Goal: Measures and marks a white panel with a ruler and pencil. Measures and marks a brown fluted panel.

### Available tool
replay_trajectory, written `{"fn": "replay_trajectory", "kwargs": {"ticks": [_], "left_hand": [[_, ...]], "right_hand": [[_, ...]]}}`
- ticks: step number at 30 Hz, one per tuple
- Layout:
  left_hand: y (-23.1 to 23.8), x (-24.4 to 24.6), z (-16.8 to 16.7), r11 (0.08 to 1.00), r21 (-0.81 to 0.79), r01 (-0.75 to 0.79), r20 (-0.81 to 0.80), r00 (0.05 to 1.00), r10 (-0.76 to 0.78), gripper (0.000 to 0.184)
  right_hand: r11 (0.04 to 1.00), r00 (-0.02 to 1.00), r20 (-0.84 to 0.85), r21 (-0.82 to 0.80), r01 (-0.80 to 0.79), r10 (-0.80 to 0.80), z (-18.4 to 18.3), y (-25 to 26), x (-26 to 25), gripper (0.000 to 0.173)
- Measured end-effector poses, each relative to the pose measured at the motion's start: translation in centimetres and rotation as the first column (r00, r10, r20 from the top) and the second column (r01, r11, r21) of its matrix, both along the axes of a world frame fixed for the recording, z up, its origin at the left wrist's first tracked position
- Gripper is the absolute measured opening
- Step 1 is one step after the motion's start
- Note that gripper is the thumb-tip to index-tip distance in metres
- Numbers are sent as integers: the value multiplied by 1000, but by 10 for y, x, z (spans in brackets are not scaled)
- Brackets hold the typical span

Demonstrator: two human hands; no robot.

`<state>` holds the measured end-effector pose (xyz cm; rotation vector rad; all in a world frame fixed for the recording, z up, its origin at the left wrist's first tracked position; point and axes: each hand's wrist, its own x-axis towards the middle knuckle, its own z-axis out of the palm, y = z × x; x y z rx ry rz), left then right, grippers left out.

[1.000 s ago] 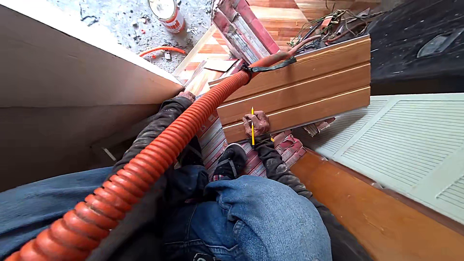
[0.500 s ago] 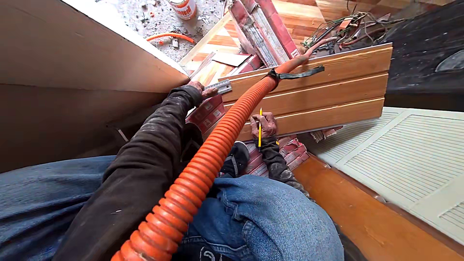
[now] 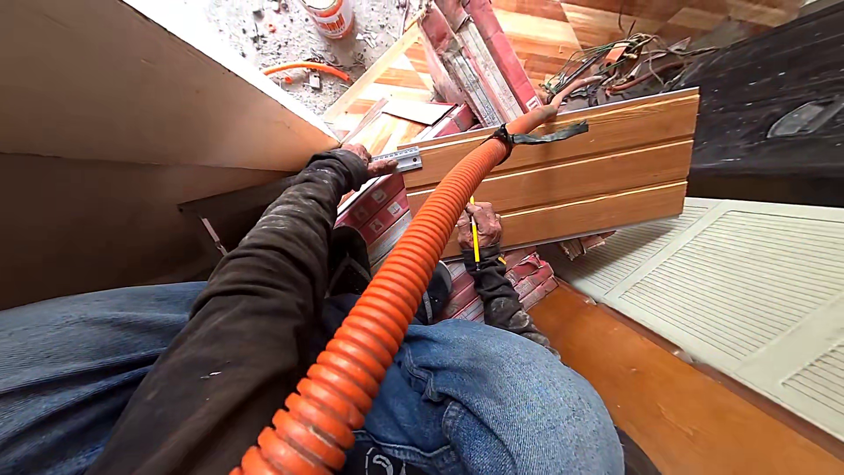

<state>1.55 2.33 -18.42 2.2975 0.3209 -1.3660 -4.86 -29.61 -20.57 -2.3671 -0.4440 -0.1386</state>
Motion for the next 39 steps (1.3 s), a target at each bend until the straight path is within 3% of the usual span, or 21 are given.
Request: {"fn": "replay_trajectory", "kwargs": {"ticks": [7, 10, 13, 17, 19, 22, 25, 28, 30, 31, 33, 34, 36, 37, 39], "left_hand": [[6, 4, -18, 1000, -21, 9, 5, 1000, -9, 85], [11, 3, -40, 998, -36, -54, 17, 998, 54, 83], [12, 4, -54, 994, -32, -105, -19, 994, 104, 80], [12, 4, -53, 994, -40, -103, -48, 994, 101, 82], [11, 3, -42, 993, -40, -112, -46, 993, 110, 86], [10, 3, -37, 994, -29, -102, -58, 993, 100, 86], [13, 3, -47, 994, -61, -93, -67, 994, 89, 83], [16, 2, -56, 994, -73, -86, -59, 995, 82, 80], [13, 0, -56, 995, -67, -71, -71, 995, 66, 81], [11, 0, -53, 996, -65, -54, -67, 997, 50, 81], [7, -4, -42, 996, -74, -43, -45, 998, 39, 82], [7, -4, -34, 996, -80, -40, -48, 998, 36, 81], [5, -4, -22, 996, -84, -29, -55, 998, 25, 80], [4, -3, -20, 996, -80, -34, -58, 998, 29, 80], [3, -3, -23, 997, -56, -51, -64, 997, 48, 83]], "right_hand": [[986, 1000, 24, 167, -16, 13, 7, 31, 19, 44], [959, 996, -85, 280, 32, -9, 13, 47, 27, 35], [954, 998, -63, 297, 45, -27, 15, 60, 33, 24], [947, 986, -165, 310, 79, -28, 24, 74, 34, 23], [938, 980, -198, 333, 96, -31, 6, 78, 35, 23], [946, 960, -270, 285, 153, -73, -21, 84, 38, 24], [957, 929, -366, 249, 149, -49, -13, 84, 40, 28], [956, 973, -226, 273, 110, -47, -19, 86, 34, 32], [974, 964, -261, 198, 105, -51, 0, 88, 29, 38], [980, 971, -234, 179, 88, -44, -5, 88, 28, 39], [986, 991, -129, 159, 52, -31, -49, 85, 23, 37], [992, 988, -153, 119, 38, -19, -56, 86, 24, 36], [1000, 853, -522, -15, -17, 7, -1, 90, 36, 36], [998, 811, -585, -42, -38, 7, 13, 91, 42, 38], [998, 822, -570, -39, -41, 11, 18, 91, 42, 39]]}}
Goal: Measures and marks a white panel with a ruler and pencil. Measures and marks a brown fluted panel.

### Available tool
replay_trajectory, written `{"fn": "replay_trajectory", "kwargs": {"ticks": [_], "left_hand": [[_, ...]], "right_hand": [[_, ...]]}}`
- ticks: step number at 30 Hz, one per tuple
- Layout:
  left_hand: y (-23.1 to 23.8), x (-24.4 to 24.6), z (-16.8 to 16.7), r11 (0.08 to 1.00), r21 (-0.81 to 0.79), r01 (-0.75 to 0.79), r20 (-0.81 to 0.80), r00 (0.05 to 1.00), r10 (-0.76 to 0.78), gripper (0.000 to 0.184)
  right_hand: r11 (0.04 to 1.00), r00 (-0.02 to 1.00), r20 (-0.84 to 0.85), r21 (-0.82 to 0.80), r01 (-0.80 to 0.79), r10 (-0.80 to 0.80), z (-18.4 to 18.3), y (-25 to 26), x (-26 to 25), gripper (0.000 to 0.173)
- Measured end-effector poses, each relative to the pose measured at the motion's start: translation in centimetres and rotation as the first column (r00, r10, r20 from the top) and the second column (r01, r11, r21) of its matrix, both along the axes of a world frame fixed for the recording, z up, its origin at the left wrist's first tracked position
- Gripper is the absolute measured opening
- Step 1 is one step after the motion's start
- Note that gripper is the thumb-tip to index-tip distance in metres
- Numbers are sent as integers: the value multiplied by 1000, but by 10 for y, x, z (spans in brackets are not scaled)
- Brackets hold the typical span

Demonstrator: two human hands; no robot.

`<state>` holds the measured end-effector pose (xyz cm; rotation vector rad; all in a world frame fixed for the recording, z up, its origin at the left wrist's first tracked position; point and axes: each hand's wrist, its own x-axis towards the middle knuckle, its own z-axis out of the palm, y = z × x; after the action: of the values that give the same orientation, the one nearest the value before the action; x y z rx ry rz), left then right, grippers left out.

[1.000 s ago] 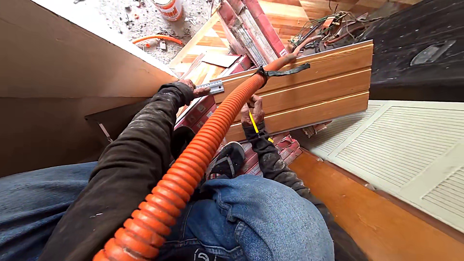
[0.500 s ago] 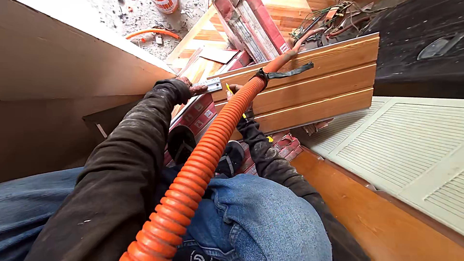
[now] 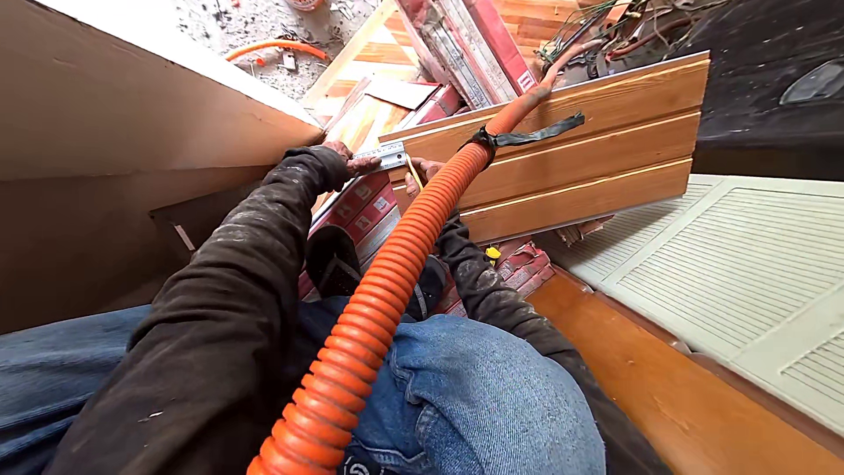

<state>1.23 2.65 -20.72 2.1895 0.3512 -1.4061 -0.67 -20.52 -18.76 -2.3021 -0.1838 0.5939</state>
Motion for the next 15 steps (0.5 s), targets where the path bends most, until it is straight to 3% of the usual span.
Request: {"fn": "replay_trajectory", "kwargs": {"ticks": [4, 5, 7, 8, 13, 15], "left_hand": [[4, -1, -5, 1000, -27, 8, 27, 1000, -8, 83], [4, -1, -9, 999, -31, 13, 38, 999, -11, 82], [3, 0, -10, 1000, -20, 12, 29, 1000, -12, 82], [2, 0, -9, 1000, -12, 21, 19, 1000, -20, 83], [0, 1, -7, 999, 19, 26, 26, 999, -26, 84], [-1, 4, -4, 998, 31, 47, 6, 999, -47, 82]], "right_hand": [[1000, 999, -51, -14, -7, 6, 8, 2, 4, 36], [1000, 1000, 21, 7, 1, -1, -6, 0, 0, 34], [988, 910, 403, 149, 43, -101, -80, -7, -17, 33], [979, 874, 467, 199, 45, -135, -97, -8, -20, 34], [973, 888, 430, 219, 69, -160, -113, -8, -22, 35], [973, 830, 534, 228, 40, -159, -132, -9, -24, 36]]}}
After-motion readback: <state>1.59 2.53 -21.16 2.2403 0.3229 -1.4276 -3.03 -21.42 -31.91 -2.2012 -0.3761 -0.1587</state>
